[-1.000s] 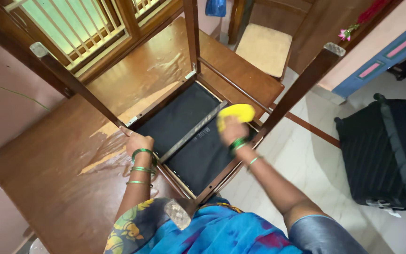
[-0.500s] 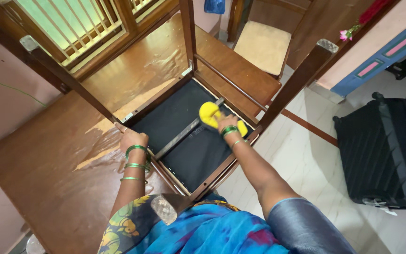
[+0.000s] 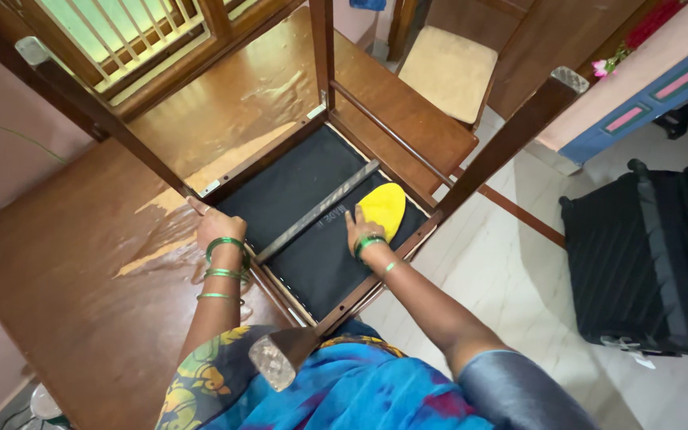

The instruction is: The person wipes the seat and frame of a wooden chair and then the surface of a wooden table by hand with a cloth.

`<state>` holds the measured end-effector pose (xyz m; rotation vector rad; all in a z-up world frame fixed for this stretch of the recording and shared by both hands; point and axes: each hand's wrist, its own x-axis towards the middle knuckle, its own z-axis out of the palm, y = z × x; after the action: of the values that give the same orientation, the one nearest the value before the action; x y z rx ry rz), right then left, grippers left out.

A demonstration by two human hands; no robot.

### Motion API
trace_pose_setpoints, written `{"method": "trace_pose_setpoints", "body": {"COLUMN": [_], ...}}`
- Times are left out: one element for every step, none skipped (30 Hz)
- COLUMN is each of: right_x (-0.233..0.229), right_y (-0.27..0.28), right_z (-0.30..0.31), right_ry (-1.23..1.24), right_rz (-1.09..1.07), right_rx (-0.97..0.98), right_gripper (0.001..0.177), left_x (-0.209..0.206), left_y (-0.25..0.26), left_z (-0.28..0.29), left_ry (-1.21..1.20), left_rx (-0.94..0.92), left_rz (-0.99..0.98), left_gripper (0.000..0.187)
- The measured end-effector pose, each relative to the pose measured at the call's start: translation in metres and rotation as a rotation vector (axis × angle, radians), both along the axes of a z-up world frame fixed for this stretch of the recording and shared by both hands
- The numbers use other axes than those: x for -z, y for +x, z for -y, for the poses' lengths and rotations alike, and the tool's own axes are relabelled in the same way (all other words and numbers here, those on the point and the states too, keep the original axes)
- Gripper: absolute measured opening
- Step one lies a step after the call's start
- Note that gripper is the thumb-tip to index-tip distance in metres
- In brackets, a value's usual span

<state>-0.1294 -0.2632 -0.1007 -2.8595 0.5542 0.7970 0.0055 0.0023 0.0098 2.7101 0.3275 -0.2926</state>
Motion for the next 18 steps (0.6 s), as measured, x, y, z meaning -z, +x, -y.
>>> {"method": "trace_pose_setpoints", "body": {"right_x": [0.002,0.002,0.002,0.001,-0.003,-0.007,-0.010,-0.010,-0.007,0.001,0.012,0.025,0.040,0.054,0.065,0.074,0.081,0.085], "right_y": [0.008,0.020,0.027,0.032,0.034,0.036,0.036,0.032,0.030,0.025,0.019,0.015,0.013,0.014,0.017,0.023,0.031,0.037], "right_z": [0.009,0.021,0.031,0.039,0.047,0.053,0.060,0.067,0.073,0.075,0.076,0.076,0.072,0.069,0.068,0.068,0.068,0.070], "right_ry": [0.013,0.030,0.047,0.035,0.024,0.012,-0.032,-0.074,-0.117,-0.134,-0.151,-0.169,-0.171,-0.177,-0.182,-0.060,0.064,0.189], "right_rz": [0.017,0.031,0.045,0.077,0.109,0.146,0.167,0.183,0.200,0.214,0.228,0.243,0.288,0.334,0.380,0.493,0.605,0.715], "right_rx": [0.011,0.020,0.030,0.076,0.122,0.169,0.220,0.273,0.325,0.339,0.353,0.368,0.355,0.342,0.329,0.337,0.344,0.348], "right_gripper": [0.089,0.096,0.103,0.104,0.106,0.107,0.105,0.103,0.101,0.096,0.091,0.087,0.075,0.064,0.054,0.051,0.049,0.048], "left_x": [-0.001,0.000,0.002,0.004,0.007,0.010,0.012,0.014,0.014,0.013,0.011,0.008,0.005,0.003,0.002,0.001,0.001,0.001], "left_y": [0.000,-0.001,-0.001,0.000,0.002,0.003,0.002,0.002,0.004,0.004,0.003,0.003,0.002,0.001,0.000,-0.002,-0.003,-0.003], "left_z": [0.000,-0.002,-0.002,-0.002,-0.003,-0.003,-0.003,-0.003,-0.002,-0.003,-0.003,-0.003,-0.003,-0.001,0.000,-0.001,-0.001,-0.001], "left_ry": [0.001,0.005,0.006,0.007,0.007,0.018,0.029,0.042,0.034,0.027,0.019,0.021,0.023,0.021,0.020,0.021,0.022,0.017], "left_rx": [0.008,0.014,0.013,0.013,0.012,0.014,0.017,0.020,0.017,0.015,0.013,0.010,0.007,0.005,0.010,0.015,0.021,0.019], "left_rz": [-0.020,-0.044,-0.038,-0.028,-0.019,0.029,0.077,0.121,0.090,0.055,0.020,0.004,-0.012,-0.028,-0.010,0.009,0.027,0.024], "left_gripper": [0.113,0.113,0.113,0.113,0.113,0.113,0.113,0.113,0.113,0.113,0.113,0.112,0.111,0.110,0.111,0.112,0.113,0.113]}}
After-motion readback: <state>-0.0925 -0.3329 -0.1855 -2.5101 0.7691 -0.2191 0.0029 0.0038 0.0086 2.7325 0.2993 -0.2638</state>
